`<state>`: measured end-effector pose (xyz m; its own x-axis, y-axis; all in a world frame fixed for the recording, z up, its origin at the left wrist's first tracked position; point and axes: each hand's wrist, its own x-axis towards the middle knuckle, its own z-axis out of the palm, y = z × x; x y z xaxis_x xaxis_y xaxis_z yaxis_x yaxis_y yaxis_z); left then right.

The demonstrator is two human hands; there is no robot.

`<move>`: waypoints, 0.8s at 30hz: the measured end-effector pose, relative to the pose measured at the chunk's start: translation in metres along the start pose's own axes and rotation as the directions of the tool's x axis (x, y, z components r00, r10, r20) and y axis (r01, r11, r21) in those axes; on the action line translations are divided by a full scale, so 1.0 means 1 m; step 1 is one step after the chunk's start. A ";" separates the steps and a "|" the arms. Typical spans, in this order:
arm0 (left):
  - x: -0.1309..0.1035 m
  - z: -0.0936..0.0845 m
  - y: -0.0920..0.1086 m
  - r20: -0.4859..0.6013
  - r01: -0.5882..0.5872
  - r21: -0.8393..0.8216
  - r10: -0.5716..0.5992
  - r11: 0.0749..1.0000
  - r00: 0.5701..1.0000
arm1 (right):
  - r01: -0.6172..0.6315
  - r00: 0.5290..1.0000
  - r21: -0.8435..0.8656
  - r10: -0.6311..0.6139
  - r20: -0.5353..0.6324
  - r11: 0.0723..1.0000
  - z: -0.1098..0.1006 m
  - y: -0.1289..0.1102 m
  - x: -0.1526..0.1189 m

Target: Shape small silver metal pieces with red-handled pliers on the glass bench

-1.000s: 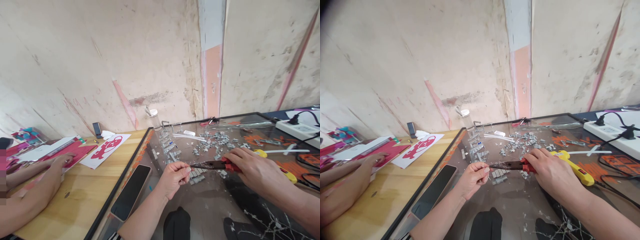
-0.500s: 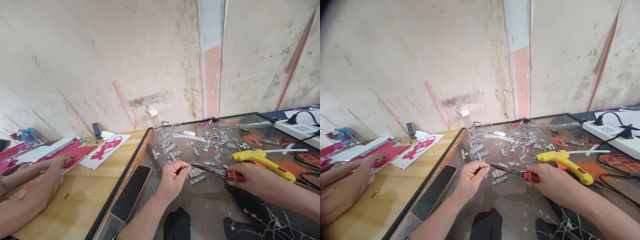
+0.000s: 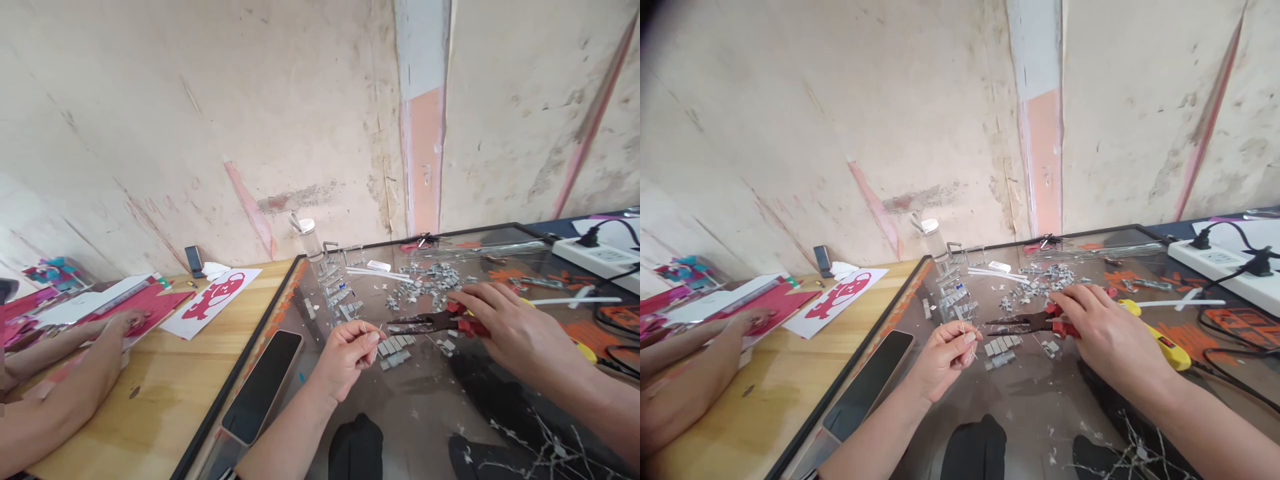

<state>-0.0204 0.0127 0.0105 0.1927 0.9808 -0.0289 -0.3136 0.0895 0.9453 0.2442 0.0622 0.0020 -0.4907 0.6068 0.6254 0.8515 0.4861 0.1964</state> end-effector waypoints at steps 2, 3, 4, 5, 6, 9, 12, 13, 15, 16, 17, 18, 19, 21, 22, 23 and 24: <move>0.000 -0.001 -0.003 0.061 0.045 -0.116 -0.038 0.992 0.997 | 0.012 0.997 -0.049 -0.016 -0.073 0.999 -0.004 -0.001 0.002; 0.001 -0.001 -0.004 0.099 0.081 -0.174 -0.064 0.982 0.993 | 0.015 0.994 -0.070 -0.022 -0.108 0.997 -0.006 -0.001 0.003; 0.001 -0.002 -0.006 0.139 0.123 -0.225 -0.093 0.966 0.986 | 0.015 0.990 -0.086 -0.027 -0.141 0.996 -0.008 -0.001 0.004; 0.001 -0.003 -0.007 0.179 0.168 -0.268 -0.122 0.949 0.976 | 0.022 0.985 -0.097 -0.038 -0.166 0.995 -0.010 -0.002 0.005; 0.001 -0.004 -0.009 0.217 0.212 -0.300 -0.150 0.930 0.965 | 0.034 0.981 -0.106 -0.053 -0.184 0.994 -0.013 -0.002 0.005; 0.000 -0.007 -0.011 0.313 0.324 -0.366 -0.212 0.872 0.926 | 0.082 0.972 -0.123 -0.106 -0.211 0.989 -0.018 -0.002 0.007; -0.001 -0.009 -0.010 0.379 0.399 -0.422 -0.241 0.814 0.893 | 0.116 0.961 -0.126 -0.143 -0.235 0.985 -0.019 0.001 0.007; -0.001 -0.009 -0.009 0.395 0.417 -0.437 -0.246 0.797 0.885 | 0.124 0.957 -0.127 -0.152 -0.245 0.984 -0.018 0.002 0.007; -0.002 -0.009 -0.008 0.422 0.441 -0.450 -0.250 0.776 0.871 | 0.139 0.949 -0.130 -0.170 -0.266 0.982 -0.016 0.003 0.007; -0.002 -0.009 -0.008 0.437 0.454 -0.447 -0.254 0.771 0.863 | 0.147 0.946 -0.135 -0.179 -0.270 0.980 -0.016 0.004 0.007; -0.002 -0.009 -0.008 0.452 0.467 -0.439 -0.261 0.767 0.853 | 0.155 0.944 -0.139 -0.188 -0.272 0.978 -0.015 0.004 0.007; -0.002 -0.009 -0.008 0.468 0.485 -0.428 -0.272 0.763 0.841 | 0.163 0.942 -0.141 -0.196 -0.271 0.977 -0.015 0.003 0.007; -0.002 -0.009 -0.008 0.483 0.504 -0.418 -0.285 0.756 0.828 | 0.170 0.942 -0.140 -0.203 -0.268 0.975 -0.015 0.003 0.007; -0.002 -0.009 -0.009 0.507 0.538 -0.407 -0.308 0.738 0.805 | 0.184 0.942 -0.128 -0.212 -0.260 0.974 -0.014 0.002 0.006; -0.002 -0.009 -0.010 0.515 0.551 -0.405 -0.316 0.730 0.797 | 0.189 0.942 -0.121 -0.214 -0.259 0.975 -0.013 0.001 0.006; -0.002 -0.008 -0.010 0.522 0.560 -0.403 -0.321 0.724 0.790 | 0.191 0.943 -0.115 -0.215 -0.253 0.975 -0.013 0.001 0.005; -0.002 -0.008 -0.010 0.526 0.568 -0.401 -0.327 0.719 0.785 | 0.191 0.945 -0.112 -0.214 -0.246 0.975 -0.012 0.001 0.005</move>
<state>-0.0250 0.0109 -0.0016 0.7431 0.6497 -0.1605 -0.4887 0.6907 0.5330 0.2450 0.0580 0.0145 -0.6003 0.3147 0.7353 0.7573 0.5194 0.3959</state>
